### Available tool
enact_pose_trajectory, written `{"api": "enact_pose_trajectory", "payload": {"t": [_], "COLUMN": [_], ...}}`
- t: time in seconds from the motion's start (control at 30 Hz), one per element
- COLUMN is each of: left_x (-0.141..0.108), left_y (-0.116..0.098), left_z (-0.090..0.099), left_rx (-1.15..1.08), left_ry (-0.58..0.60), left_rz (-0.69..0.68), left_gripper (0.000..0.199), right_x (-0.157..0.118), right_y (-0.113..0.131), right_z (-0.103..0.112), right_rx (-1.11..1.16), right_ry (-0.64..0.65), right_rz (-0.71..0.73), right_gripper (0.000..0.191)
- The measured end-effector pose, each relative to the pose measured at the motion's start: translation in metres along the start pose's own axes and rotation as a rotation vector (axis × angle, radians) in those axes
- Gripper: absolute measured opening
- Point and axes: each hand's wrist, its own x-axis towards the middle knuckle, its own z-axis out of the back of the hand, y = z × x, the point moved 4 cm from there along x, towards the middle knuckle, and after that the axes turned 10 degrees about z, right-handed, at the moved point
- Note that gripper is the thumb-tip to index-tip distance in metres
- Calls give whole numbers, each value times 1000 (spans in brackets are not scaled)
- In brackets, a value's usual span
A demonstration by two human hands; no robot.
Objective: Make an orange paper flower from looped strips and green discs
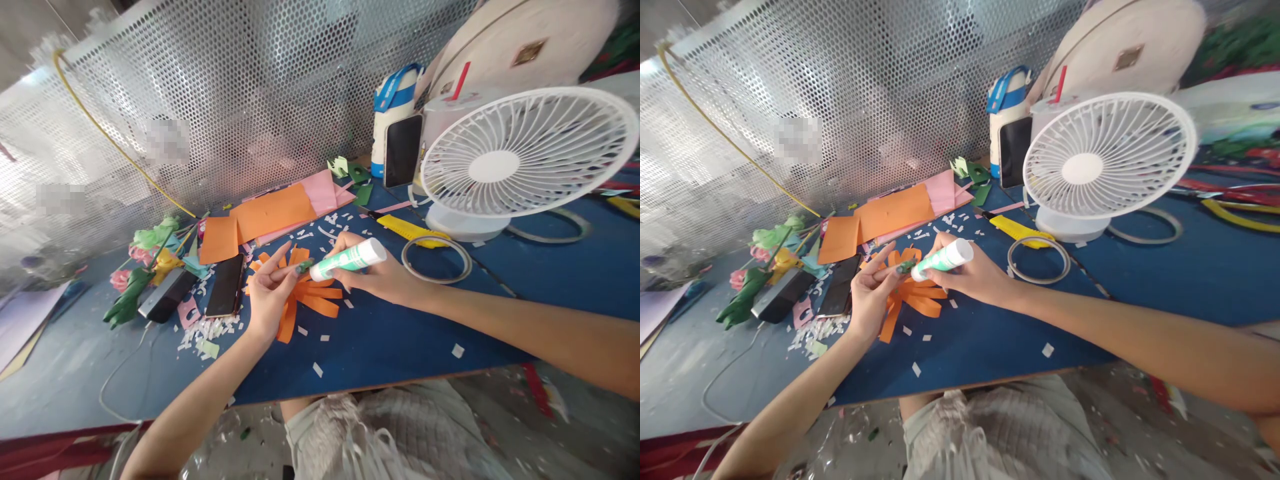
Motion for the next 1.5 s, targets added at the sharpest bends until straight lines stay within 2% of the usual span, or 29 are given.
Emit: {"api": "enact_pose_trajectory", "payload": {"t": [0.17,0.43,0.53,0.63,0.77,0.9,1.0,1.2,1.4,1.5], "left_x": [-1,-3,-3,-2,1,0,-2,-1,0,0], "left_y": [0,-2,-3,-4,2,7,8,9,7,8], "left_z": [-1,-1,0,2,3,0,-1,-3,-5,-4], "left_rx": [7,41,52,40,-61,-143,-165,-195,-253,-259], "left_ry": [23,12,-31,-90,-88,-42,-25,-11,4,6], "left_rz": [-8,-52,-69,-69,8,69,86,105,124,124], "left_gripper": [66,67,62,59,64,65,61,62,52,55], "right_x": [2,5,4,3,-1,-6,-8,-9,-7,-7], "right_y": [2,-6,-6,-4,2,4,3,-2,2,3], "right_z": [-3,-2,-2,1,6,-1,-5,-1,0,-1], "right_rx": [205,249,245,136,-146,-419,-537,-544,-560,-570], "right_ry": [24,3,-7,-38,-83,56,131,97,78,82], "right_rz": [-69,-71,-56,-36,141,367,505,438,501,510], "right_gripper": [28,29,28,23,15,30,30,31,32,32]}}
